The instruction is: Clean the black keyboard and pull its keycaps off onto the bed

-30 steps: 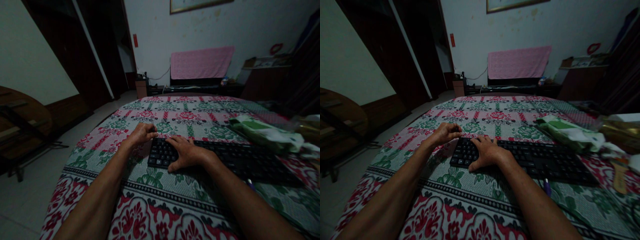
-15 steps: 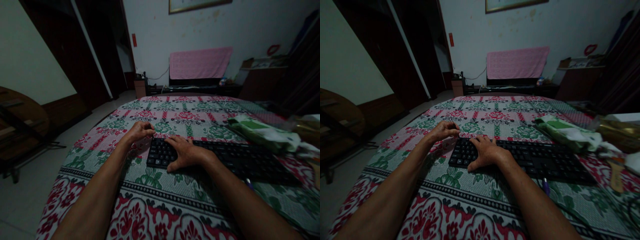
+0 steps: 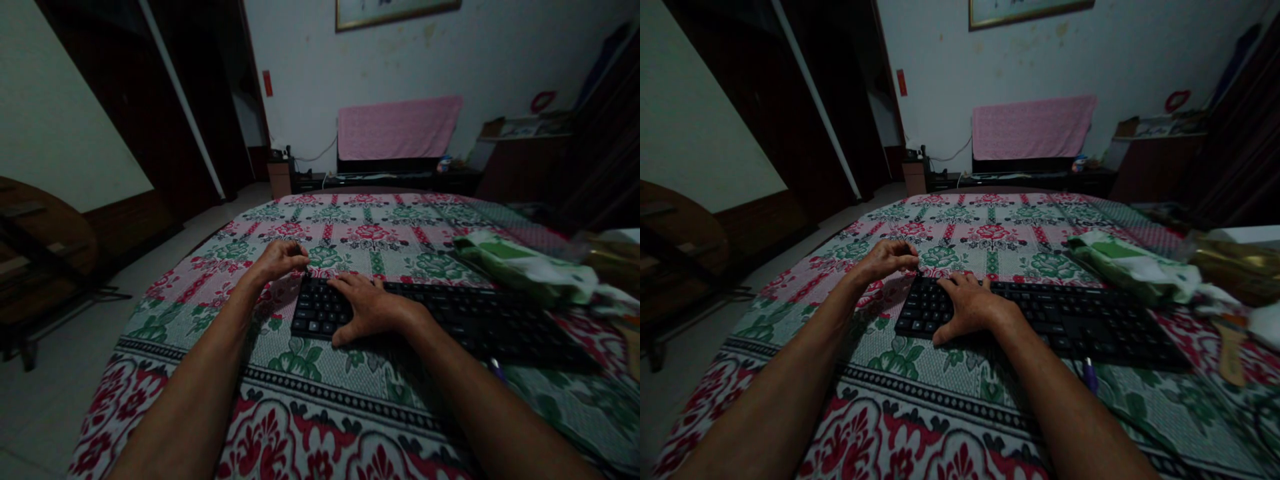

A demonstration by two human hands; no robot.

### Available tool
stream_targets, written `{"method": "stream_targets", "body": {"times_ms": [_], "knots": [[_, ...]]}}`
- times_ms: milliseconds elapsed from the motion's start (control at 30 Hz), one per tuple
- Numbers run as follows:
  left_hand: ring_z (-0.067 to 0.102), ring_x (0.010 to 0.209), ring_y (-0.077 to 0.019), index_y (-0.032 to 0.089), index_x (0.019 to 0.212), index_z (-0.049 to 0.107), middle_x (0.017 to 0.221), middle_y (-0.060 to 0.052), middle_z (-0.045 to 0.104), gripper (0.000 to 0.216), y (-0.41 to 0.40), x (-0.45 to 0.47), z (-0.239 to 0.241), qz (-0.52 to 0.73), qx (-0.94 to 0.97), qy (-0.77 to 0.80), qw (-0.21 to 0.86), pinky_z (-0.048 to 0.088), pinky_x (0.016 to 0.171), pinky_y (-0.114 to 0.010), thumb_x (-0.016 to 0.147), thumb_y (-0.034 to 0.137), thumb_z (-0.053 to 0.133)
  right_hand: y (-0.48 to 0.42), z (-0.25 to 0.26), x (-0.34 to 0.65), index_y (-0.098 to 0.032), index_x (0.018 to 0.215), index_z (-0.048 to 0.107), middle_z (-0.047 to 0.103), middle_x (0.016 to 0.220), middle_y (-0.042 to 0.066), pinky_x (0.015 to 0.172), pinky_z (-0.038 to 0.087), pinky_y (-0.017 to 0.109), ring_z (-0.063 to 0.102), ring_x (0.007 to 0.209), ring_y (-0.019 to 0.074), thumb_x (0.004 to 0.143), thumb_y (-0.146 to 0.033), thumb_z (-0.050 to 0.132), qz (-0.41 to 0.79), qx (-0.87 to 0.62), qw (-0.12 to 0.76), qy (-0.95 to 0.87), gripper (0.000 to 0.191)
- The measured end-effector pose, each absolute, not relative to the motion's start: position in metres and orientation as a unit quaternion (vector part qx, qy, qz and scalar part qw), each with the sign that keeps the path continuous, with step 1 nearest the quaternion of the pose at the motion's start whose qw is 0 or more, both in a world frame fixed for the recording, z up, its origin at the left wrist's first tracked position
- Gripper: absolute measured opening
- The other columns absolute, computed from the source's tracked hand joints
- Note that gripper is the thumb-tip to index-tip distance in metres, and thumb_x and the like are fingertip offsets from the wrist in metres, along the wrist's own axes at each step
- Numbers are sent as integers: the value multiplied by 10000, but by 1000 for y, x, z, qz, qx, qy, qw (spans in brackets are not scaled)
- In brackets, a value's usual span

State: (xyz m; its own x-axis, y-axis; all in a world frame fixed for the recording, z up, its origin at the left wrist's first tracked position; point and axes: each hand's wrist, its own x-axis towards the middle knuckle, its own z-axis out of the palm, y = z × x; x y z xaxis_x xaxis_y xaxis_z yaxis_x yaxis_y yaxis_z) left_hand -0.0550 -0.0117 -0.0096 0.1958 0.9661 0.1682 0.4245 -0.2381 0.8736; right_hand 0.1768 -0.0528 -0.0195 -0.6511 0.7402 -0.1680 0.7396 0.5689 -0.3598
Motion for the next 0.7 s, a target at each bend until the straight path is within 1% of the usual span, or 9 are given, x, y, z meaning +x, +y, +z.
{"method": "stream_targets", "body": {"times_ms": [133,267,433,533,700], "knots": [[579,588,-115,144,767,599,655,5,628,203,3,-50,-29,447,681,504,287,451,588,-227,639,295,645,-54,-17,177,-249,1420,195,107,1493,119,1024,58,640,65,1329,415,436,-683,689,204,-418,-5,-885,1183],[575,569,-122,152,762,609,622,7,627,178,29,-45,-47,464,670,528,240,439,554,-218,654,293,622,-52,-19,178,-248,1424,180,82,1499,117,1026,61,638,48,1332,421,437,-695,677,201,-415,-10,-887,1192],[582,594,-128,157,756,617,632,-4,634,188,58,-40,-51,483,670,530,192,442,580,-224,645,308,634,-51,-19,178,-253,1422,189,90,1497,122,1020,40,649,31,1330,432,419,-695,685,203,-419,-11,-885,1203],[579,586,-130,154,744,615,630,-7,627,197,64,-38,-48,500,661,524,197,438,570,-228,630,313,637,-52,-19,178,-263,1422,189,102,1495,119,1027,43,636,45,1332,425,429,-666,702,210,-420,-10,-883,1188],[575,551,-124,155,717,579,591,7,598,189,59,-44,-48,552,614,505,252,435,554,-228,612,304,630,-51,-19,179,-259,1420,196,119,1490,119,1025,23,638,60,1332,418,424,-658,710,209,-416,-2,-885,1189]]}}
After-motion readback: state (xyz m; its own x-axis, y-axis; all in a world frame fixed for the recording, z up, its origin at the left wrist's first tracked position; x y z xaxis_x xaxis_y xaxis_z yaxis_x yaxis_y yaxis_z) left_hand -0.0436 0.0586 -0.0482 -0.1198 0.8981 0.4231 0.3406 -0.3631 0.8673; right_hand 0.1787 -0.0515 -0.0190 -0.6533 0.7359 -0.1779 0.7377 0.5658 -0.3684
